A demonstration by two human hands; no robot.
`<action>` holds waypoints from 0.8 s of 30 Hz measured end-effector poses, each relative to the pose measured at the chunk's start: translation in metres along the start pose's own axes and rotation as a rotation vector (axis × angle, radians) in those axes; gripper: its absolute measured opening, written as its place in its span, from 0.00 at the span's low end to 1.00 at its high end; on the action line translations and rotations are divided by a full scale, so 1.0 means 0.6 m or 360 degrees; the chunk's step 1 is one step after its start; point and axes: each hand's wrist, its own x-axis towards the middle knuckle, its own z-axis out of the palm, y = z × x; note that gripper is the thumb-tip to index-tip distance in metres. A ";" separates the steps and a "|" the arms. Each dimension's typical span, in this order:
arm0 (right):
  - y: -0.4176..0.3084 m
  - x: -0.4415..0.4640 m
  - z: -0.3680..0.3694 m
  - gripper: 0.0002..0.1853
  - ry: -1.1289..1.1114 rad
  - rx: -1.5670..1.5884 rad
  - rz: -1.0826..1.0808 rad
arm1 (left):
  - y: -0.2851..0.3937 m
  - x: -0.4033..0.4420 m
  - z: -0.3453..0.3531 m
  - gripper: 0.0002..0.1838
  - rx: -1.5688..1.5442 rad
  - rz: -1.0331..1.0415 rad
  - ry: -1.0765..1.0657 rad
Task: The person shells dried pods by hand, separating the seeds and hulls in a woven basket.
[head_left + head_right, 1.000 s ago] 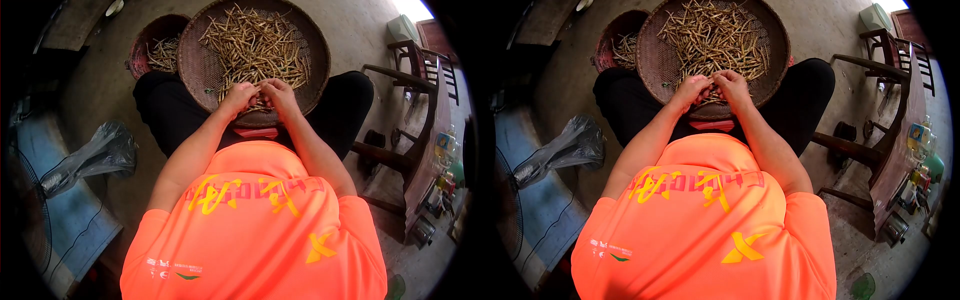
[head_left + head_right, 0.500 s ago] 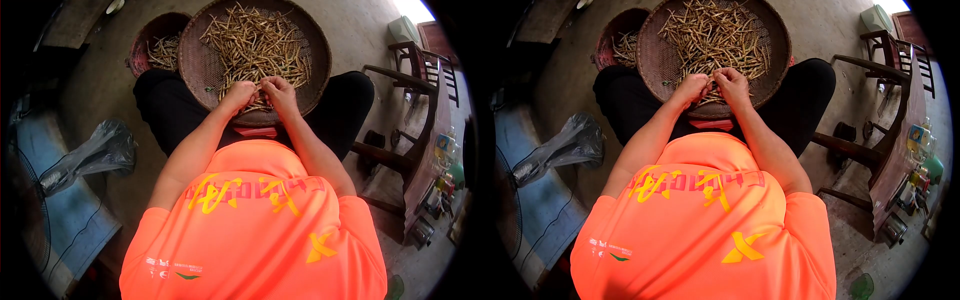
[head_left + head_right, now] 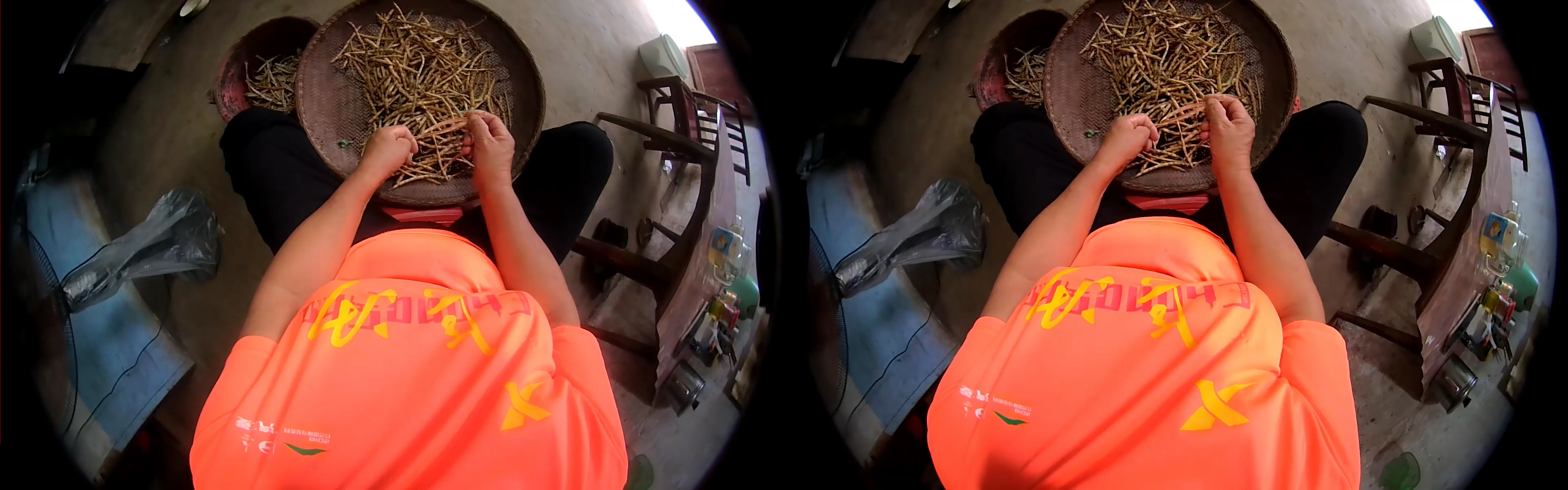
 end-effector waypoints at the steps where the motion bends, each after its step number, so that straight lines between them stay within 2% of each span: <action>1: 0.000 0.001 -0.003 0.07 0.0000 0.0051 0.0007 | 0.009 -0.006 -0.002 0.08 0.0044 0.0054 0.0046; 3: 0.004 -0.003 -0.002 0.07 -0.0035 0.0022 -0.0029 | 0.018 -0.013 0.002 0.09 0.0089 0.0115 0.0072; 6: 0.002 -0.006 -0.001 0.07 -0.0040 0.0011 0.0025 | 0.026 -0.028 0.000 0.12 0.0373 0.0597 0.0399; 7: 0.000 -0.007 0.000 0.07 -0.0076 0.0002 0.0048 | 0.033 -0.035 -0.002 0.12 0.0380 0.0599 0.0399; 9: 0.001 -0.009 0.003 0.07 -0.0096 -0.0069 0.0087 | 0.045 -0.046 -0.004 0.12 0.0447 0.0854 0.0468; 10: 0.003 -0.013 0.005 0.07 -0.0255 -0.0122 0.0127 | 0.045 -0.050 -0.003 0.12 0.0449 0.0857 0.0468; 12: 0.004 -0.023 0.014 0.07 -0.0495 -0.0226 0.0214 | 0.044 -0.055 -0.002 0.13 0.0393 0.0785 0.0111; 13: 0.013 -0.021 0.015 0.07 -0.0598 -0.0224 0.0220 | 0.040 -0.053 0.001 0.13 0.0390 0.0786 0.0116; 15: 0.012 -0.023 0.020 0.08 -0.0716 -0.0259 0.0244 | 0.033 -0.049 0.006 0.14 -0.0101 0.0291 -0.0253; 16: 0.012 -0.023 0.020 0.08 -0.0720 -0.0263 0.0246 | 0.031 -0.047 0.001 0.12 -0.0074 0.0094 -0.0265; 17: 0.011 -0.022 0.019 0.09 -0.0606 -0.0292 0.0280 | 0.031 -0.043 -0.001 0.12 -0.0079 0.0093 -0.0263; 19: 0.015 -0.016 0.017 0.09 -0.0492 -0.0326 0.0317 | 0.029 -0.034 -0.005 0.09 -0.0277 0.0048 -0.0034; 21: 0.033 0.000 0.013 0.09 -0.0115 -0.0980 0.0011 | 0.027 -0.027 -0.012 0.07 -0.0376 0.0023 0.0081; 23: 0.051 0.011 0.009 0.09 -0.0129 -0.1149 -0.0071 | 0.024 -0.022 -0.020 0.06 -0.0824 -0.0118 0.0140; 24: 0.056 0.013 0.013 0.10 -0.0099 -0.1380 -0.0305 | 0.026 -0.024 -0.019 0.06 -0.0850 -0.0097 0.0161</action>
